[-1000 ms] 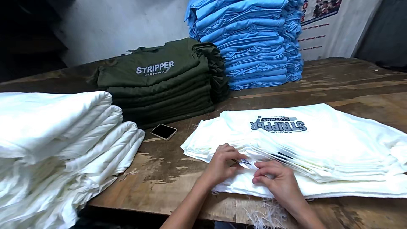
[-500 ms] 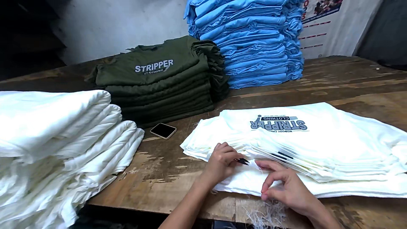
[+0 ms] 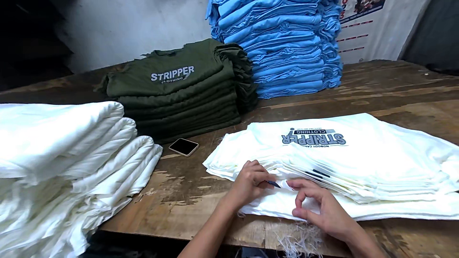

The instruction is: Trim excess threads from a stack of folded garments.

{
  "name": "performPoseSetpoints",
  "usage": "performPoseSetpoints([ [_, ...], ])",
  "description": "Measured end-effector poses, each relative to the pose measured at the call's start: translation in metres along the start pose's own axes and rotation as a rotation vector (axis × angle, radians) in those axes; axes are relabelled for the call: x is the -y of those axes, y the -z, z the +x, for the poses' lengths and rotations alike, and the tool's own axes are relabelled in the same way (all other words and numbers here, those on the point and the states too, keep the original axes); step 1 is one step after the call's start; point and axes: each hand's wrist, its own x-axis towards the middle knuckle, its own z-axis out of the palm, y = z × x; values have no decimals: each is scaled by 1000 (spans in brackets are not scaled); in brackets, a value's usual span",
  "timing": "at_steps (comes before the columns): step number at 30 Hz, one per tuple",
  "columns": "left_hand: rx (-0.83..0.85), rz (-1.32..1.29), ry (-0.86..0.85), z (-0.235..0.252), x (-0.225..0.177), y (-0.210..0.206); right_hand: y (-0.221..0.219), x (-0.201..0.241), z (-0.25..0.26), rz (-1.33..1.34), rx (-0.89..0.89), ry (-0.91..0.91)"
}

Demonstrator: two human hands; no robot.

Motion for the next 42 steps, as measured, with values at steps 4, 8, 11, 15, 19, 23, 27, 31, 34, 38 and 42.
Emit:
performPoseSetpoints([
  [4, 81, -112, 85, -2, 4, 10, -6, -2, 2, 38, -106, -16],
  [8, 160, -74, 162, 4, -2, 8, -13, 2, 5, -85, -144, -103],
  [11, 201, -37, 148, 8, -4, 3, -12, 3, 5, -61, -140, -85],
  [15, 205, -83, 66, 7, -3, 3, -10, 2, 5, -43, -133, -67],
  [19, 246, -224, 157, 7, 0, 11, -19, 3, 11, -227, -188, -156],
  [23, 310, -12, 429, 30, -14, 12, -40, 5, 16, -602, -282, -132],
  [27, -65, 261, 281, 42, -12, -10, -28, -1, 1, -347, -368, 13],
  [31, -11, 246, 238, 44, -11, -19, 12, 17, -20, -183, 79, -68],
  [34, 338, 209, 551, 58, -36, 0, 11, 31, -14, -365, -121, -193],
  [38, 377, 109, 789, 63, -53, 7, -21, 22, 8, -744, -238, -196],
  [42, 472, -21, 899, 64, -56, 4, -42, 0, 15, -622, -415, 149],
])
